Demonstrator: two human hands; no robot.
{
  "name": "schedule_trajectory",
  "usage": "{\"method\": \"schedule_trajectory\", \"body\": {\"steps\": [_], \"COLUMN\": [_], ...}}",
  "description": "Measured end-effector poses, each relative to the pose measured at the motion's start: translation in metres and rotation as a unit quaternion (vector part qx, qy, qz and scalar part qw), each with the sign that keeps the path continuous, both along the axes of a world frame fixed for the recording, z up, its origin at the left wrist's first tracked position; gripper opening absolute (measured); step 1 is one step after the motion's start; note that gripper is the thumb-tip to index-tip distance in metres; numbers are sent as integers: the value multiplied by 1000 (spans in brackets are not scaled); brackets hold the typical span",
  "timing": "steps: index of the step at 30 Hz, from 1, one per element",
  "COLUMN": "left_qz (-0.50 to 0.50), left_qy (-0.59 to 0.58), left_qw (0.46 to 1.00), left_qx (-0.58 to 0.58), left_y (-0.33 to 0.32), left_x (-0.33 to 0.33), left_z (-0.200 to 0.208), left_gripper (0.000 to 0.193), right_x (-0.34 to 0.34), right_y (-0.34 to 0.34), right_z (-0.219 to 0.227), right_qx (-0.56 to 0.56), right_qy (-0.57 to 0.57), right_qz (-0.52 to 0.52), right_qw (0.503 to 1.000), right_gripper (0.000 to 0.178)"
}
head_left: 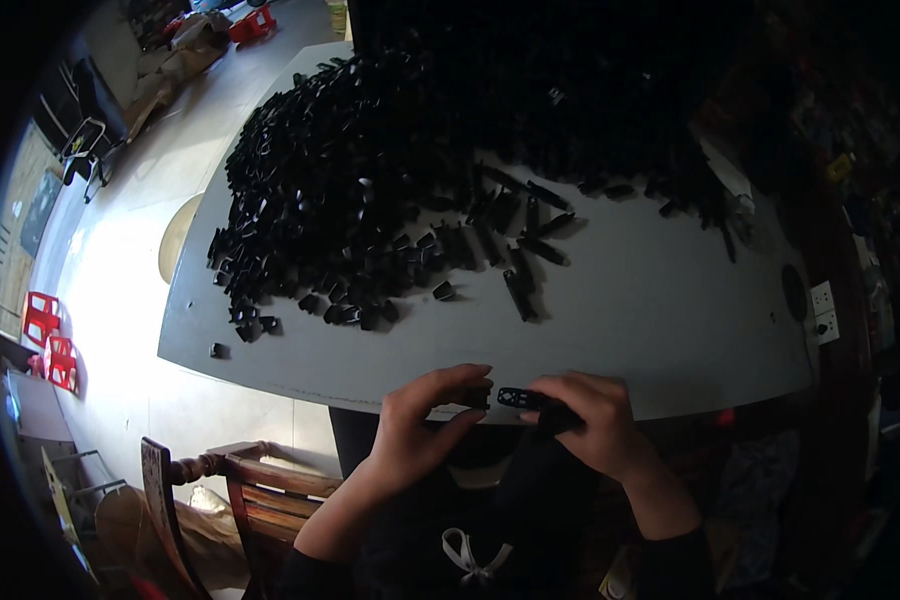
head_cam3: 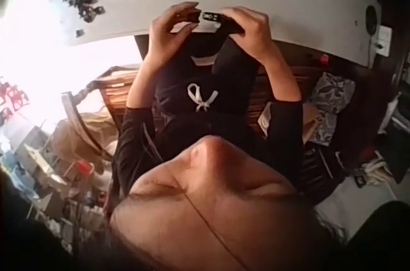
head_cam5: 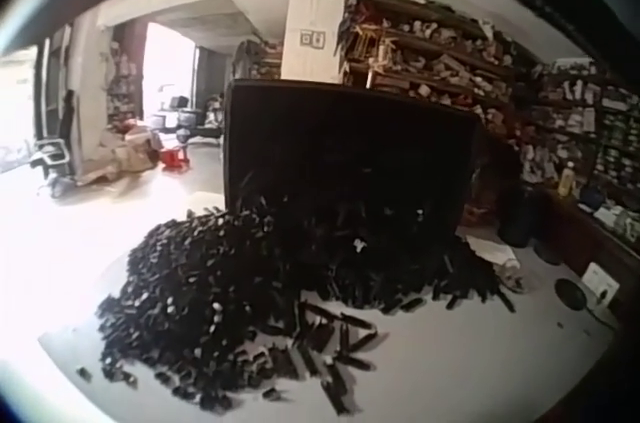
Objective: Assembling small black plastic components by snapping them together at a workbench.
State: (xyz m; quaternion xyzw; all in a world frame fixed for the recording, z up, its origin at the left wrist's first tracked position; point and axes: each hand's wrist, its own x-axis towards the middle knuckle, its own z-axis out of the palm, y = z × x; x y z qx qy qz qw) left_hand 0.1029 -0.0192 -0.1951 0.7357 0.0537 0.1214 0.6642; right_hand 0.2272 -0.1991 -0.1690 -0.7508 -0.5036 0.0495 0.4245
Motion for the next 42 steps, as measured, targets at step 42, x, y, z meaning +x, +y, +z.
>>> {"method": "schedule_trajectory", "body": {"steps": [42], "left_qz": [145], "left_qy": [-45], "left_qw": [914], "left_qx": [376], "left_y": [35], "left_x": [59], "left_z": [-35], "left_gripper": [9], "right_x": [40], "right_y": [45], "right_z": [-43], "right_qx": [-219], "right_qy": [-93], "right_qz": [-172], "right_qw": [956], "right_gripper": [30]}}
